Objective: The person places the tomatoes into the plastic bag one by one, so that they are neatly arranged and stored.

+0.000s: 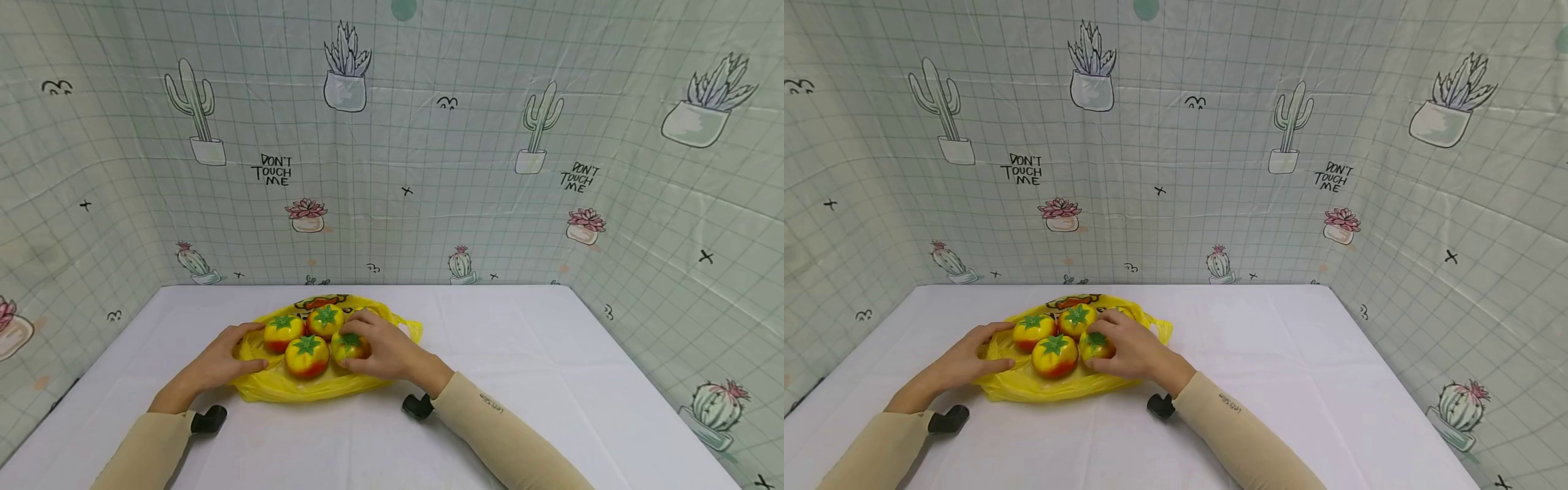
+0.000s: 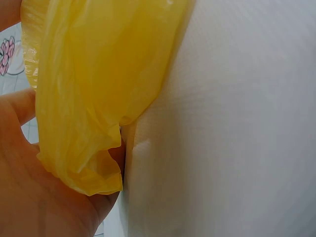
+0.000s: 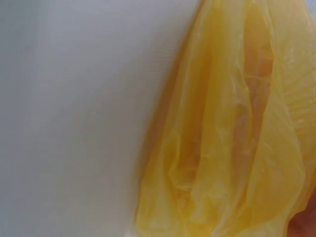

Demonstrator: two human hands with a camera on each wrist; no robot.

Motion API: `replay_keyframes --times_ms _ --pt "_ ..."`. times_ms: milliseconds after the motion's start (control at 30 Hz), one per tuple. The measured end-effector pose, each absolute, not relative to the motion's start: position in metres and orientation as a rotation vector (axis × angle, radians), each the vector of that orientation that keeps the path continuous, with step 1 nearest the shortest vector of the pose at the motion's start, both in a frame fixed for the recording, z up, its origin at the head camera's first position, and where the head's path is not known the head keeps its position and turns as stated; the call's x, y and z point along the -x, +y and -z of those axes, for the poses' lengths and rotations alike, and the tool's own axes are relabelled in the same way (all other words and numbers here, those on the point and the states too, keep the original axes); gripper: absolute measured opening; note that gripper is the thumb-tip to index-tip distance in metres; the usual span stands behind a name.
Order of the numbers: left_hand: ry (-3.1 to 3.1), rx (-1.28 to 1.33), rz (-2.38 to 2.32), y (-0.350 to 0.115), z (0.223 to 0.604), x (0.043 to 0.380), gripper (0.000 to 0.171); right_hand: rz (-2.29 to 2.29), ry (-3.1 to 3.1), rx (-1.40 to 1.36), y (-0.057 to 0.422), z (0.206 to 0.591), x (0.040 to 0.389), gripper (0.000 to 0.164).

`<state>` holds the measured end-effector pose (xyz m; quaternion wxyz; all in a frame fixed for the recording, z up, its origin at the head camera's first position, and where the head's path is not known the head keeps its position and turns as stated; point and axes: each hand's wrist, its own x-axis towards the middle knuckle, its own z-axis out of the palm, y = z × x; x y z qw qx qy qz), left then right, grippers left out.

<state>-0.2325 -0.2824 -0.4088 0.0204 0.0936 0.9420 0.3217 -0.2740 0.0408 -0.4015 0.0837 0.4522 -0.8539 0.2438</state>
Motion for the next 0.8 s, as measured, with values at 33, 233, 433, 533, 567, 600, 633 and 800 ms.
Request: replay_keyframes --times_ms 33,233,433,533,567,600,633,800 --pt "2.923 -0.289 -0.995 -0.282 0.409 0.232 0.08 -0.721 -2.544 -1.353 0.041 0.402 0.274 0.04" --pt "2.929 -0.289 -0.991 -0.281 0.409 0.231 0.079 -0.69 -2.548 -1.345 0.039 0.401 0.275 0.03" --pt "2.931 -0.289 -0.991 -0.281 0.409 0.23 0.08 -0.669 -2.571 -1.327 0.039 0.4 0.275 0.028" --pt "2.931 -0.297 -0.995 -0.281 0.409 0.23 0.08 -0.65 -2.584 -1.329 0.04 0.398 0.275 0.03" --pt "2.934 -0.298 -0.995 -0.281 0.409 0.23 0.08 -0.647 -2.585 -1.331 0.04 0.397 0.274 0.031" --pt "2.936 -0.299 -0.996 -0.281 0.409 0.231 0.08 -0.642 -2.583 -1.333 0.041 0.396 0.274 0.032" --pt "2.938 -0.299 -0.996 -0.281 0.41 0.231 0.079 -0.637 -2.58 -1.332 0.041 0.395 0.274 0.033" --pt "2.94 -0.293 -0.993 -0.282 0.41 0.231 0.079 -0.611 -2.587 -1.318 0.043 0.391 0.273 0.036"
